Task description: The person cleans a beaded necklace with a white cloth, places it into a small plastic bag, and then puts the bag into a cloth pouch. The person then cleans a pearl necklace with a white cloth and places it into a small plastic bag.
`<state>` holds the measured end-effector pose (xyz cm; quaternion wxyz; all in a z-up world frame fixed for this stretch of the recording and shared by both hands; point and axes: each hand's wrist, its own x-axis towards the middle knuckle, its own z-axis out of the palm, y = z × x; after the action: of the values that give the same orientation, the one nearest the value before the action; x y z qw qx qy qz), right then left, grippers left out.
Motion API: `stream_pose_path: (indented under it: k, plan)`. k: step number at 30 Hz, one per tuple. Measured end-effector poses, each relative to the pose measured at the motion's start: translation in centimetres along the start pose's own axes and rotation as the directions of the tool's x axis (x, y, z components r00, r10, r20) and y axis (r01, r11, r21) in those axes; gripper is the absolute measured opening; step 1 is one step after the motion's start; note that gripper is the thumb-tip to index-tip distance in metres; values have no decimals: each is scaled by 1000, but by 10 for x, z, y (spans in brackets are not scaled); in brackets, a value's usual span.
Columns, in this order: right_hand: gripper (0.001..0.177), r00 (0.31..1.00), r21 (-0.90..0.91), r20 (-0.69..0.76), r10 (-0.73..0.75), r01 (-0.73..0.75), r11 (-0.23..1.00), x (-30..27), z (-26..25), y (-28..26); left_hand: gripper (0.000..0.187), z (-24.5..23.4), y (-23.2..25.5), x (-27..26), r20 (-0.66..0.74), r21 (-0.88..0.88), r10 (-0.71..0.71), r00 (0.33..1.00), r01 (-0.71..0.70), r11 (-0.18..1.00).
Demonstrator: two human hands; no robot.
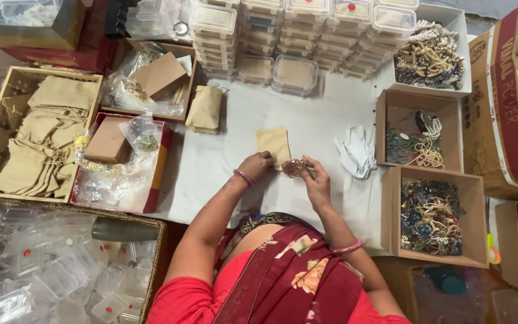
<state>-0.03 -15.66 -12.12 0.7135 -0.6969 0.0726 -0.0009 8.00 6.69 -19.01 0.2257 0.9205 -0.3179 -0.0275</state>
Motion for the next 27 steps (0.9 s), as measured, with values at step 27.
stream_pose_path:
  k: [27]
  plan:
    - [44, 996, 98, -75, -42, 49, 994, 6, 15, 15, 15, -5, 5, 0, -16, -84, -21, 1000, 20, 996]
